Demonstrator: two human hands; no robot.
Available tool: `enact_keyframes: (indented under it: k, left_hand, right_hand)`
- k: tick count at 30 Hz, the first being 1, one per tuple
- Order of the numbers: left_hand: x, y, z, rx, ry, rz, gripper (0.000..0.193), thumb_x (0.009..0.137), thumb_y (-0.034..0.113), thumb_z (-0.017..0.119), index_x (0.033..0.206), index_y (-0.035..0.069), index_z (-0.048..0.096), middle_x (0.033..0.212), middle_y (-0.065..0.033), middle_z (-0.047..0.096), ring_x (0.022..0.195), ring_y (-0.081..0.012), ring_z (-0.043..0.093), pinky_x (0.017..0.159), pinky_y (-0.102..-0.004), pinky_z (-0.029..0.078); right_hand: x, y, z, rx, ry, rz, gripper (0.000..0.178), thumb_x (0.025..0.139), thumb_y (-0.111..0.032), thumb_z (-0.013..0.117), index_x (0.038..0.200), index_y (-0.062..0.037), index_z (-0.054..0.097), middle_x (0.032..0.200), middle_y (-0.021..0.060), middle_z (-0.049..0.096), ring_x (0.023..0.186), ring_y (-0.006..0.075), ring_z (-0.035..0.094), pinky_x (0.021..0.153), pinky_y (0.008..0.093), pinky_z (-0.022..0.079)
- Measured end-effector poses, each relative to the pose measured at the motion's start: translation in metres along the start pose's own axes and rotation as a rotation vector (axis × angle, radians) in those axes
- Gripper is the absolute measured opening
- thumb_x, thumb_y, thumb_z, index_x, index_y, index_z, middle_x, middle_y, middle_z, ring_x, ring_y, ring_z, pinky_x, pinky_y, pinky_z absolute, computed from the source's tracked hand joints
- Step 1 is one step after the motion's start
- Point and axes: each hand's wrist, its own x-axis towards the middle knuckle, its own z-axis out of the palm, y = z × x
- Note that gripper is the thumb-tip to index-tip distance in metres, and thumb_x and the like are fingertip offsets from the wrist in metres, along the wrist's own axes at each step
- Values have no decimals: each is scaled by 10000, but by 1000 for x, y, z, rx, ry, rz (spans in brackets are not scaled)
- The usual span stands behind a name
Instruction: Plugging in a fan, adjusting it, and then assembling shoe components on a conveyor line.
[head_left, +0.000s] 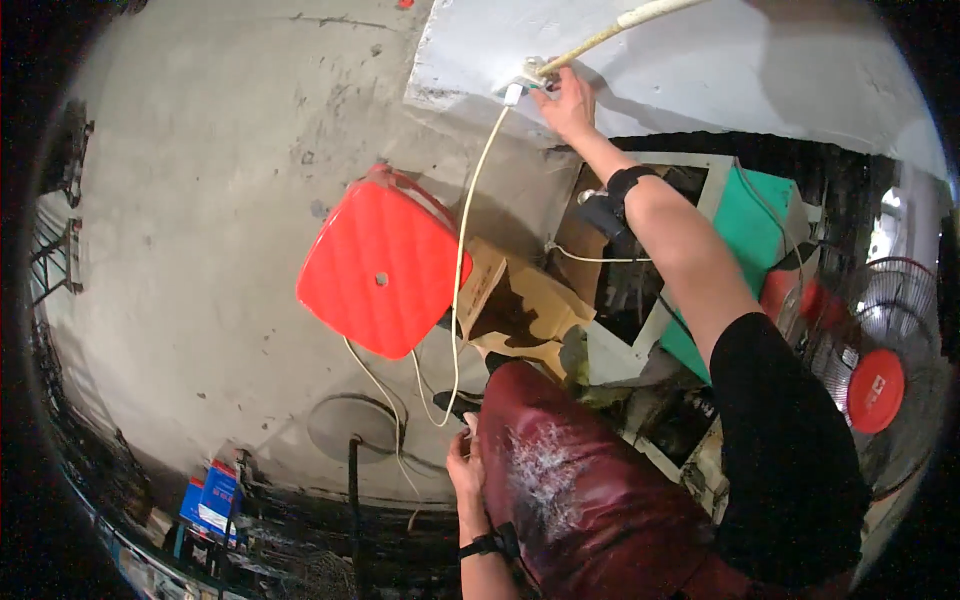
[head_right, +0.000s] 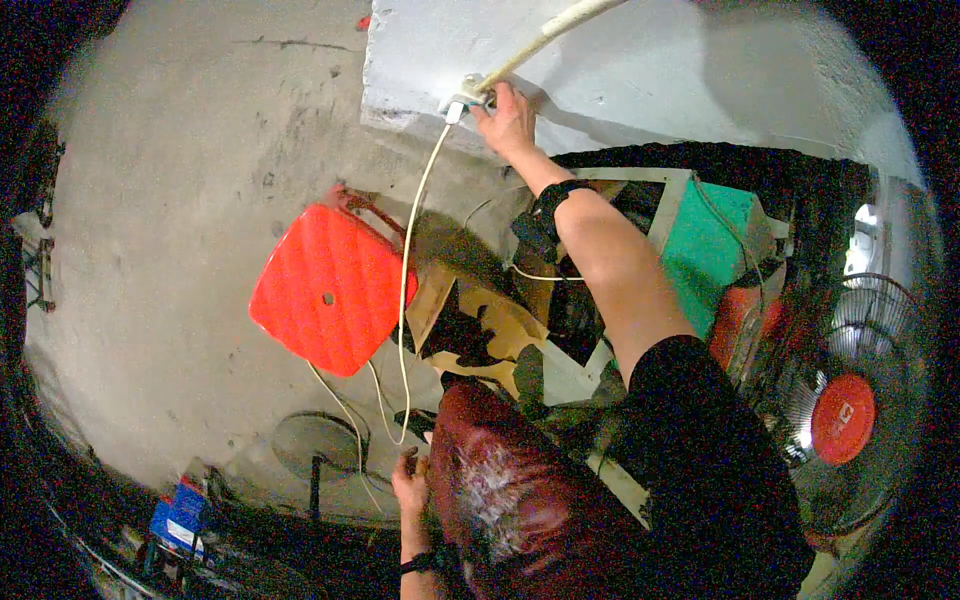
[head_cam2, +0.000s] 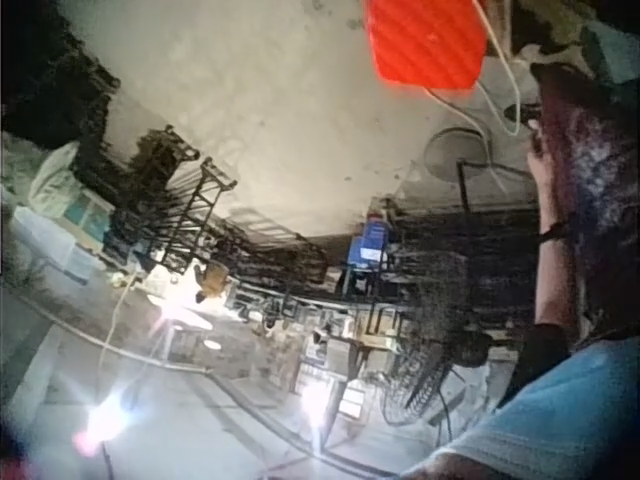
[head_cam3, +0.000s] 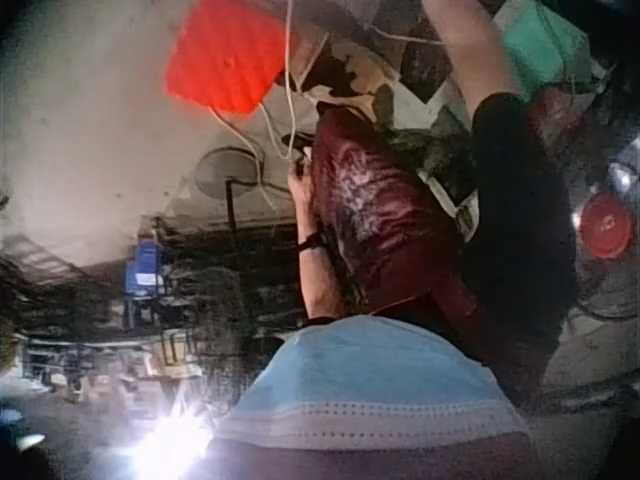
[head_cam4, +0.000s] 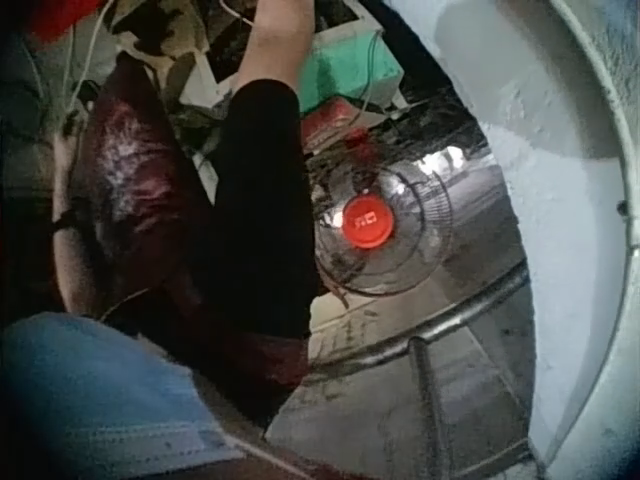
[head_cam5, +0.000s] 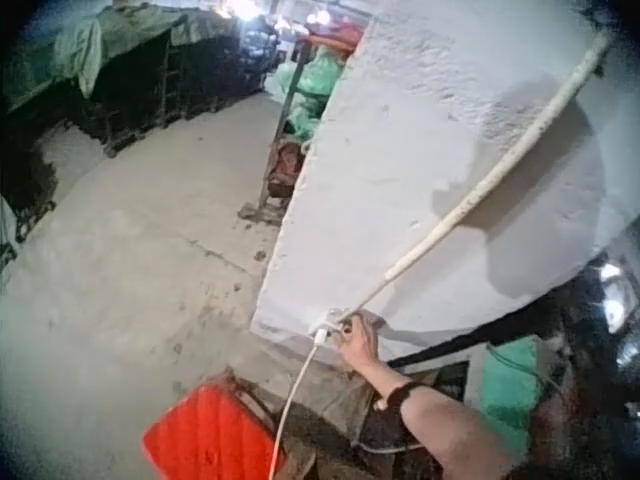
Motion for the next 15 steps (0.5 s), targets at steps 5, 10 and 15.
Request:
enact_keyframes:
  k: [5,10,15]
  left_hand:
    - [1,-12,3,139,18,15,381,918,207,652,1210,-36,623,929,-176,714,849,-228,686,766,-357,536]
    - [0,17,12,-20,31,-7,345,941,204,662,1170,-53,637,974,-174,717,877,-229,678,793,-357,522]
    - [-4,29,14,-97,79,40,338,953,206,649,1174,-50,637,1019,-192,717,917,-238,679,807,-364,521]
  right_hand:
    - [12,-2,10,122,-114,-73,401,751,-272,804,1021,-14,658,867,173,699,788,355,672,725,458,525]
    - [15,8,6,31,-182,33,367,735,-295,786,903,11,676,833,199,690,794,400,662,743,494,512]
    - [0,-2,16,1,-82,99,371,728,-293,788,942,-7,686,887,205,700,871,408,663,776,490,506]
